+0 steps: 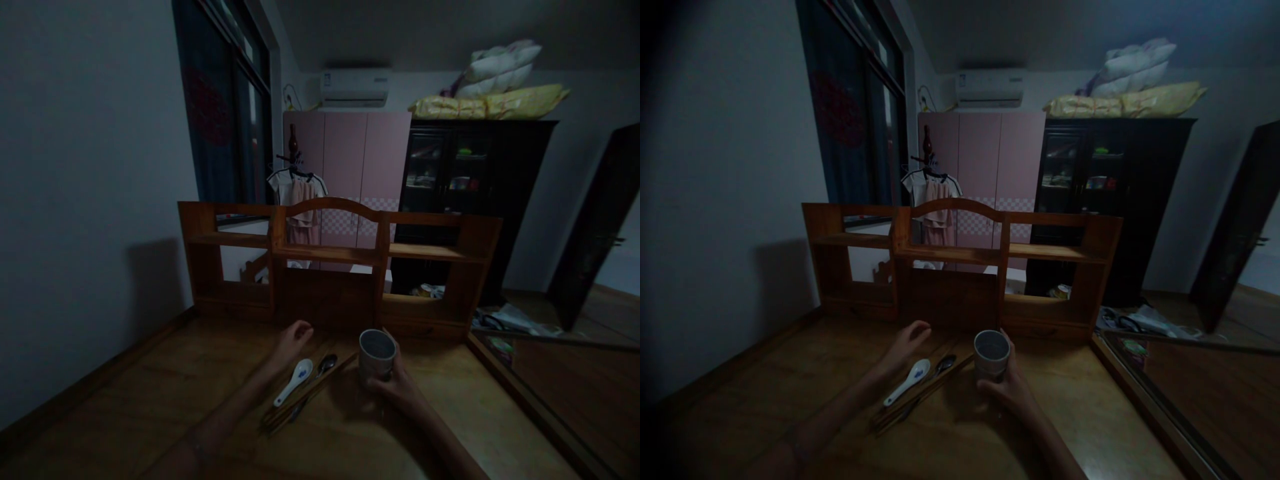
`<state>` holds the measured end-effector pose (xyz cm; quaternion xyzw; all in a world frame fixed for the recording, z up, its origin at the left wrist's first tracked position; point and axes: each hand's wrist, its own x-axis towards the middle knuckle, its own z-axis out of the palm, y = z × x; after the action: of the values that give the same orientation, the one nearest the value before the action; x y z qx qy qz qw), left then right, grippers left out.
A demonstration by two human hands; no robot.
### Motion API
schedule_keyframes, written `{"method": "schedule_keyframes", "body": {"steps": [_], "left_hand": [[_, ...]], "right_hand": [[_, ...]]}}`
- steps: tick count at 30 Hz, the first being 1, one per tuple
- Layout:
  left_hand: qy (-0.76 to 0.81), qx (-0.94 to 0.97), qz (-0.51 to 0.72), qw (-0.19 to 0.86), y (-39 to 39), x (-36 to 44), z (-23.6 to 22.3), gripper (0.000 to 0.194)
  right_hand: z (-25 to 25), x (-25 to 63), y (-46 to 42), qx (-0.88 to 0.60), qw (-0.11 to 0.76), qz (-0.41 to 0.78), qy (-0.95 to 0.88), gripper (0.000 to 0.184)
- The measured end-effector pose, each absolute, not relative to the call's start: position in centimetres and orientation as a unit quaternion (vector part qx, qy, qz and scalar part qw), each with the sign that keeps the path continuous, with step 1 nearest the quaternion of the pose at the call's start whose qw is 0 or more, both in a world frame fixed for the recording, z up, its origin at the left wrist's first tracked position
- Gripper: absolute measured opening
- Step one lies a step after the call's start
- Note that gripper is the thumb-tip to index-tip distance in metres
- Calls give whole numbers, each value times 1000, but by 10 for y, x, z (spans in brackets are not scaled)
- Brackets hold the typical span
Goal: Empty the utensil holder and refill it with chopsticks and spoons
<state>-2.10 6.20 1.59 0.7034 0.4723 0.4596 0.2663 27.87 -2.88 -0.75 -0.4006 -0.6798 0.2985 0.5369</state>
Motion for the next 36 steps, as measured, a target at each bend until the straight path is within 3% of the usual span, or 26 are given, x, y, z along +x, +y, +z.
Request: {"method": "schedule_keyframes", "body": {"steps": [5,13,21,36], "left_hand": [[480,717,433,261,58,-33,-13,33],[453,785,385,174,29,-27,-4,23],[411,865,250,143,6,-21,-3,30],[406,870,249,131,9,-21,-6,28]], "right_hand": [[-1,283,-25,-379,594,324,-632,102],[-6,306,-16,-420,724,370,-402,58],[-20,327,-12,-428,702,501,-268,51],[-19,322,-13,-407,685,556,-236,54]]}}
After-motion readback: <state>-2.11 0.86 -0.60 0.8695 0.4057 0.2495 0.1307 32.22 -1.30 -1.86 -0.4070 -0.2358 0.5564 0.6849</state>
